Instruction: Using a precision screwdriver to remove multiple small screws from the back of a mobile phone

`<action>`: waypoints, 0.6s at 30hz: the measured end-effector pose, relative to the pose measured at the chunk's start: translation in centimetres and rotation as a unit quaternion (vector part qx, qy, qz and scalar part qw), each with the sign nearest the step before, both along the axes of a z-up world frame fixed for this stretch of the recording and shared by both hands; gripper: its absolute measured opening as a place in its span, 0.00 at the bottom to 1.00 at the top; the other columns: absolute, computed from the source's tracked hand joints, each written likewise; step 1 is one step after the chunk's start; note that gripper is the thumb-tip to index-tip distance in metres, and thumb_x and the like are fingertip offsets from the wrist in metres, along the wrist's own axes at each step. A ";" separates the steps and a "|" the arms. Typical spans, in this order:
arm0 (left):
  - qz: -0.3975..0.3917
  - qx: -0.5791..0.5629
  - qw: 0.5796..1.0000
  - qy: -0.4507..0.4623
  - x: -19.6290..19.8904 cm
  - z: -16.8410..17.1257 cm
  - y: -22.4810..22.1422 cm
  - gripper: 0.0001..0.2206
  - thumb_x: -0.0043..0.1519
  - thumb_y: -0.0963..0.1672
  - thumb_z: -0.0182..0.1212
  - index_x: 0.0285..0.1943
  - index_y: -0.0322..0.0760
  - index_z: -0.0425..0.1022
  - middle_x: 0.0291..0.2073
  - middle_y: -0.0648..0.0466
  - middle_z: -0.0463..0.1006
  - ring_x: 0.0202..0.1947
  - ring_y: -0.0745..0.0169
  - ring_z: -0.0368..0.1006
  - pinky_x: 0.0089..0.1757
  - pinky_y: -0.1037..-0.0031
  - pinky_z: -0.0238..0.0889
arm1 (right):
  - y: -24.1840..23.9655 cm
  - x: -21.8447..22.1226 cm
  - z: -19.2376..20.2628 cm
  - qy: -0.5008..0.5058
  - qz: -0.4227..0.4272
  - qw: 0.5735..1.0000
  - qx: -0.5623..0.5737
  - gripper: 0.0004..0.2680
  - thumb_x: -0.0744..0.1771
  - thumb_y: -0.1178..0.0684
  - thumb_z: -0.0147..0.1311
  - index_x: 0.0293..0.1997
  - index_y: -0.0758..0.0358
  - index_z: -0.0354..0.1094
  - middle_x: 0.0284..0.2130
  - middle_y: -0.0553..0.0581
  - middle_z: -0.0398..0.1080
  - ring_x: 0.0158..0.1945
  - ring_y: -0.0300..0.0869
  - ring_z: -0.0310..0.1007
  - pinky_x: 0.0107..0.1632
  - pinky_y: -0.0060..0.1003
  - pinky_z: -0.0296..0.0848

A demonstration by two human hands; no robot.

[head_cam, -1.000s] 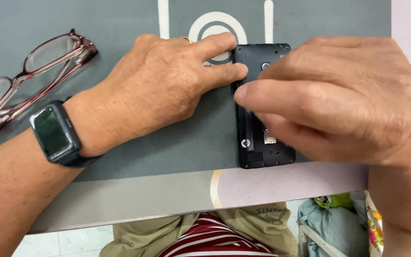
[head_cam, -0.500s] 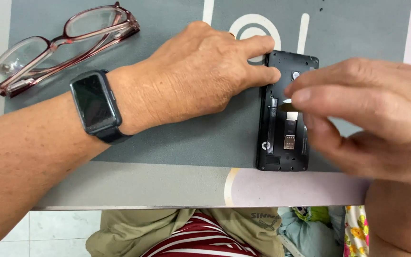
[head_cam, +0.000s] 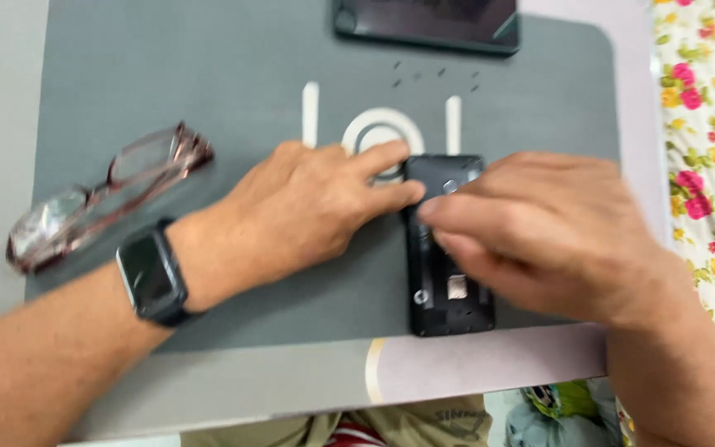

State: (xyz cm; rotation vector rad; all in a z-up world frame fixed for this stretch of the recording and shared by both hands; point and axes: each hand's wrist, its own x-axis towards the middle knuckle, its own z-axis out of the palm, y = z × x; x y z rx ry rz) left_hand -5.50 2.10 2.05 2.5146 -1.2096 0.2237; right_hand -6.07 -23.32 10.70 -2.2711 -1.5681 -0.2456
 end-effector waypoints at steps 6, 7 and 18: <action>0.004 -0.008 1.000 0.004 -0.1 0.4 -0.2 0.29 0.54 0.32 0.56 0.61 0.54 0.71 0.55 0.55 0.69 0.24 0.44 0.74 0.14 0.53 0.57 | 0.0 0.0 0.0 -0.009 0.020 1.000 0.000 0.07 0.73 0.61 0.54 0.58 0.59 0.67 0.47 0.57 0.78 0.38 0.52 0.75 0.44 0.44 0.74; -0.002 -0.005 1.000 0.002 -0.1 0.4 -0.2 0.29 0.54 0.32 0.56 0.61 0.54 0.71 0.55 0.55 0.69 0.24 0.44 0.74 0.14 0.53 0.57 | 0.0 0.0 -0.1 -0.011 0.014 1.000 0.003 0.07 0.73 0.61 0.54 0.58 0.59 0.67 0.47 0.57 0.78 0.38 0.52 0.75 0.44 0.44 0.74; 0.027 0.027 0.999 -0.019 -0.2 0.0 -0.5 0.27 0.53 0.31 0.55 0.56 0.55 0.73 0.62 0.59 0.71 0.20 0.46 0.71 0.13 0.56 0.54 | -0.5 0.1 1.1 -0.102 -0.015 0.995 -0.017 0.08 0.73 0.59 0.62 0.58 0.58 0.70 0.22 0.46 0.62 0.25 0.44 0.63 0.66 0.56 0.73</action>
